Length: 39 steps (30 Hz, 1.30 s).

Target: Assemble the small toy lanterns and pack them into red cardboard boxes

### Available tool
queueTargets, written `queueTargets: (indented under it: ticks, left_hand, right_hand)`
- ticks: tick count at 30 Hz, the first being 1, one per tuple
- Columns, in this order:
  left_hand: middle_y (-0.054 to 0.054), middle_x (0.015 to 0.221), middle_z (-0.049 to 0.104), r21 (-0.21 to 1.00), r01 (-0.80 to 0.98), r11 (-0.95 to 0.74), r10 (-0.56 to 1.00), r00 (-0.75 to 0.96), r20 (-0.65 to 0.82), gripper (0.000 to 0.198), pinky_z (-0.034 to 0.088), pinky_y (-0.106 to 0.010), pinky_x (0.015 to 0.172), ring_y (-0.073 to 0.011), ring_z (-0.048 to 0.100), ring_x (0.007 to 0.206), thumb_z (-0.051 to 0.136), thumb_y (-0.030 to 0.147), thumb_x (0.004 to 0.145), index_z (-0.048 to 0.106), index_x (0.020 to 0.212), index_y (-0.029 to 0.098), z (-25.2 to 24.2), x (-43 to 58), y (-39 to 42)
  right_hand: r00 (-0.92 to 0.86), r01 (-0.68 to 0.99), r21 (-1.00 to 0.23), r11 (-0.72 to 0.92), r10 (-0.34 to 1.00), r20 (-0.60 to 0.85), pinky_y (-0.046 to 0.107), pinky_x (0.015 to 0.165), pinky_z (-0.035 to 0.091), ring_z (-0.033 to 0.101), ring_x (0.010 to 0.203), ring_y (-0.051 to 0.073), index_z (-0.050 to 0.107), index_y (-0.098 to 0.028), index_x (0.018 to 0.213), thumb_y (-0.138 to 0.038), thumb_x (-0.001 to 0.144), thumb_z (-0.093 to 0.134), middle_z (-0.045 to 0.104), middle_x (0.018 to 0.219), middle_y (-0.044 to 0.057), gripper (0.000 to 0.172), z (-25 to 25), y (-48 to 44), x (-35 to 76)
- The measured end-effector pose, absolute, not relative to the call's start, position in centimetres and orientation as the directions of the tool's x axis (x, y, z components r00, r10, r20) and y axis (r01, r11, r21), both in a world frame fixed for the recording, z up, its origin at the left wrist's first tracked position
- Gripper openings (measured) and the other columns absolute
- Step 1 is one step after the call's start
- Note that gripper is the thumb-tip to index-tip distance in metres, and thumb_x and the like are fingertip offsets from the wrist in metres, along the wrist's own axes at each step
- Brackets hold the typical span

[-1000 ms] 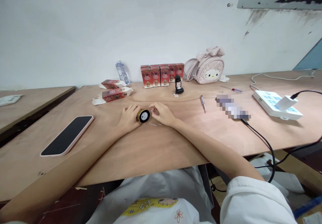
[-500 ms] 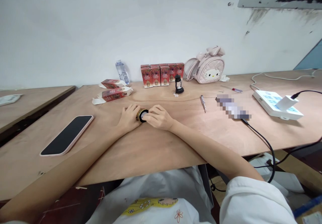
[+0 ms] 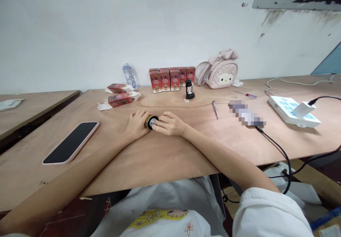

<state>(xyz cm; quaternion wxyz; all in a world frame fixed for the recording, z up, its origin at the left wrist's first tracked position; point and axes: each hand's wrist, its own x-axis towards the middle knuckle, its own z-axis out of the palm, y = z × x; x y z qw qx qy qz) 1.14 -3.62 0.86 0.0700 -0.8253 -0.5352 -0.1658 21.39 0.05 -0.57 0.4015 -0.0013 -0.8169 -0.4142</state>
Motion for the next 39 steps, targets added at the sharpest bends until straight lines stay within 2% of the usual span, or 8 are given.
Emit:
queueTargets:
  ticks: [6,16,23,29,35,39]
  left_hand:
    - [-0.010,0.115,0.060,0.064,0.906,-0.420,0.856,0.372,0.358,0.038,0.035,-0.045,0.086,-0.0296,0.051,0.110,0.054,0.023,0.074,0.054,0.112,0.021,0.7,1.0,-3.5]
    - [-0.011,0.114,0.059,0.060,0.908,-0.415,0.860,0.369,0.353,0.040,0.036,-0.045,0.087,-0.0301,0.051,0.110,0.055,0.023,0.074,0.055,0.113,0.021,0.7,1.1,-3.5]
    - [-0.011,0.113,0.059,0.053,0.907,-0.418,0.855,0.373,0.360,0.040,0.035,-0.044,0.085,-0.0302,0.052,0.109,0.055,0.024,0.074,0.054,0.114,0.021,0.6,1.0,-3.5]
    - [-0.011,0.112,0.059,0.049,0.910,-0.411,0.856,0.367,0.363,0.039,0.035,-0.044,0.087,-0.0303,0.051,0.109,0.055,0.024,0.074,0.055,0.114,0.022,0.6,1.0,-3.4]
    - [-0.011,0.114,0.059,0.063,0.915,-0.398,0.868,0.353,0.348,0.039,0.036,-0.046,0.087,-0.0305,0.050,0.110,0.054,0.022,0.074,0.054,0.113,0.021,0.6,1.1,-3.3]
    - [-0.013,0.115,0.058,0.041,0.925,-0.377,0.870,0.339,0.358,0.040,0.035,-0.047,0.088,-0.0318,0.050,0.111,0.053,0.021,0.073,0.054,0.113,0.020,0.6,1.0,-3.1]
  right_hand:
    - [-0.674,0.387,0.653,0.651,-0.284,0.682,0.032,0.077,0.035,0.054,0.078,0.012,0.063,-0.023,0.097,-0.013,0.092,0.050,0.074,0.091,-0.001,0.017,-0.6,-0.3,21.2]
    - [-0.697,0.381,0.625,0.682,-0.232,0.678,0.033,0.073,0.032,0.051,0.077,0.012,0.063,-0.025,0.102,-0.012,0.093,0.047,0.073,0.094,-0.001,0.022,-1.3,-0.2,21.1]
    - [-0.652,0.422,0.668,0.613,-0.306,0.693,0.032,0.075,0.033,0.050,0.075,0.012,0.064,-0.022,0.094,-0.013,0.092,0.050,0.073,0.089,-0.002,0.016,-0.7,-0.5,20.8]
    - [-0.652,0.421,0.660,0.622,-0.299,0.697,0.031,0.076,0.033,0.048,0.076,0.012,0.064,-0.021,0.095,-0.012,0.091,0.051,0.072,0.091,-0.001,0.017,-0.6,-0.6,20.9]
    - [-0.677,0.414,0.608,0.678,-0.218,0.703,0.032,0.075,0.030,0.050,0.076,0.013,0.062,-0.022,0.099,-0.011,0.093,0.048,0.072,0.091,0.000,0.018,-1.2,-0.3,20.2]
    - [-0.664,0.460,0.493,0.739,-0.083,0.743,0.032,0.075,0.030,0.051,0.076,0.014,0.061,-0.022,0.098,-0.012,0.095,0.043,0.070,0.081,0.000,0.021,-1.4,0.0,19.6]
